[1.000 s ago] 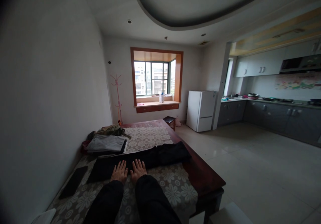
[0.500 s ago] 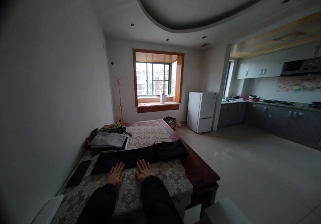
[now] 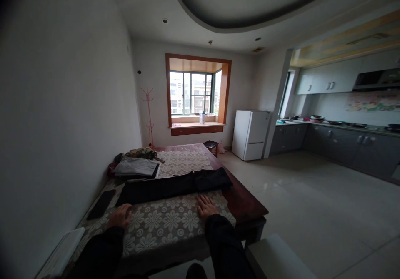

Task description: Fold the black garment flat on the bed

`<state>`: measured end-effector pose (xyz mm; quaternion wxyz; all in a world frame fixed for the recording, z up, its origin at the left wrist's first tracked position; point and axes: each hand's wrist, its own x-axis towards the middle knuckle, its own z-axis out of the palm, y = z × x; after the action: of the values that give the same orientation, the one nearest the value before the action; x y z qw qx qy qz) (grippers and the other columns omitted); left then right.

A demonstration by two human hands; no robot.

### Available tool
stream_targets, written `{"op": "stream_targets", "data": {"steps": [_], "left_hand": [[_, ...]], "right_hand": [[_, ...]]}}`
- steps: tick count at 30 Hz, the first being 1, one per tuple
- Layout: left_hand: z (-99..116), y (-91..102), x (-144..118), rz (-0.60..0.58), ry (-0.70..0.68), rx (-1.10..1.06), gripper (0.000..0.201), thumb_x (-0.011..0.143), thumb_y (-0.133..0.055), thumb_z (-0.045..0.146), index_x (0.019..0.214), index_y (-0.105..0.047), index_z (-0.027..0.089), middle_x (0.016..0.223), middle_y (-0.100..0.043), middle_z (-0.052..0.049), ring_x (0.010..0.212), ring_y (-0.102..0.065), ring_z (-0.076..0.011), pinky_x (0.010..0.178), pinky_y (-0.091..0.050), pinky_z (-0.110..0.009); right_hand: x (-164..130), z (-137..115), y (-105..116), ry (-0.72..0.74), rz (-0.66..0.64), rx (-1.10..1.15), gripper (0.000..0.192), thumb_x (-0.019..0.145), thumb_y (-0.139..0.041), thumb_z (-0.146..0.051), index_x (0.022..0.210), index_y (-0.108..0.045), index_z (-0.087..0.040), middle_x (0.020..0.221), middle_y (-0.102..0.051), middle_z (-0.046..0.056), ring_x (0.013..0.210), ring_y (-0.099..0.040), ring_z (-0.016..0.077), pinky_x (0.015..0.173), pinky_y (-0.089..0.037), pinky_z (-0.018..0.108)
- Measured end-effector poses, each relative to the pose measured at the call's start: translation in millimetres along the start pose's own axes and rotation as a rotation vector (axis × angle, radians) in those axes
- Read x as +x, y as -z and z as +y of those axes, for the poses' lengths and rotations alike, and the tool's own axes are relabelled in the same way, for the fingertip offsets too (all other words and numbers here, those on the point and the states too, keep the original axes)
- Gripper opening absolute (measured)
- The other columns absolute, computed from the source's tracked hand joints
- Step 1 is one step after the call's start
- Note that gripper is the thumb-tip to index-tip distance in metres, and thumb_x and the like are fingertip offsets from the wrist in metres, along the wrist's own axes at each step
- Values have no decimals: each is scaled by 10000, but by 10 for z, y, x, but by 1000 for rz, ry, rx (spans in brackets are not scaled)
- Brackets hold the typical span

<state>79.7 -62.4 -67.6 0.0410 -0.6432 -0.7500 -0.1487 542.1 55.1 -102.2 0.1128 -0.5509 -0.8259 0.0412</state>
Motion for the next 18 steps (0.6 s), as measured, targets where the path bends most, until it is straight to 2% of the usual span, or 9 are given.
{"op": "stream_targets", "data": {"steps": [5, 8, 12, 15, 18], "left_hand": [[-466, 271, -194, -1, 69, 31, 296, 923, -439, 209, 1043, -709, 215, 1162, -735, -91, 1120, -661, -257, 961, -478, -336], [-643, 378, -236, -23, 79, 53, 245, 914, -456, 218, 974, -693, 234, 1096, -731, -79, 1075, -666, -241, 925, -481, -310], [-738, 436, -172, -63, 80, 81, 235, 928, -441, 253, 902, -673, 234, 1020, -719, -61, 1015, -681, -224, 869, -488, -294], [-746, 441, -96, -91, 96, 103, 278, 955, -418, 303, 876, -672, 226, 965, -714, -65, 958, -692, -229, 820, -491, -302], [-761, 452, -12, -123, 109, 122, 294, 957, -425, 303, 850, -685, 217, 968, -728, -91, 996, -692, -252, 844, -488, -327]], "right_hand": [[-101, 478, 186, -59, 14, -51, 502, 994, -422, -323, 1458, -563, -194, 1538, -517, 110, 1424, -438, 273, 1176, -314, 378], [-114, 707, 291, -82, 11, -84, 416, 984, -458, -278, 1352, -625, -179, 1426, -587, 144, 1337, -499, 298, 1107, -368, 397], [-15, 903, 383, -139, -20, -129, 288, 967, -496, -239, 1175, -680, -163, 1292, -639, 165, 1234, -553, 311, 1027, -396, 386], [131, 966, 419, -220, -51, -146, 281, 976, -481, -245, 1141, -694, -163, 1245, -662, 161, 1179, -601, 294, 987, -414, 369], [276, 983, 434, -344, -84, -147, 311, 988, -464, -287, 1084, -735, -168, 1154, -711, 164, 1080, -673, 289, 927, -457, 375]]}}
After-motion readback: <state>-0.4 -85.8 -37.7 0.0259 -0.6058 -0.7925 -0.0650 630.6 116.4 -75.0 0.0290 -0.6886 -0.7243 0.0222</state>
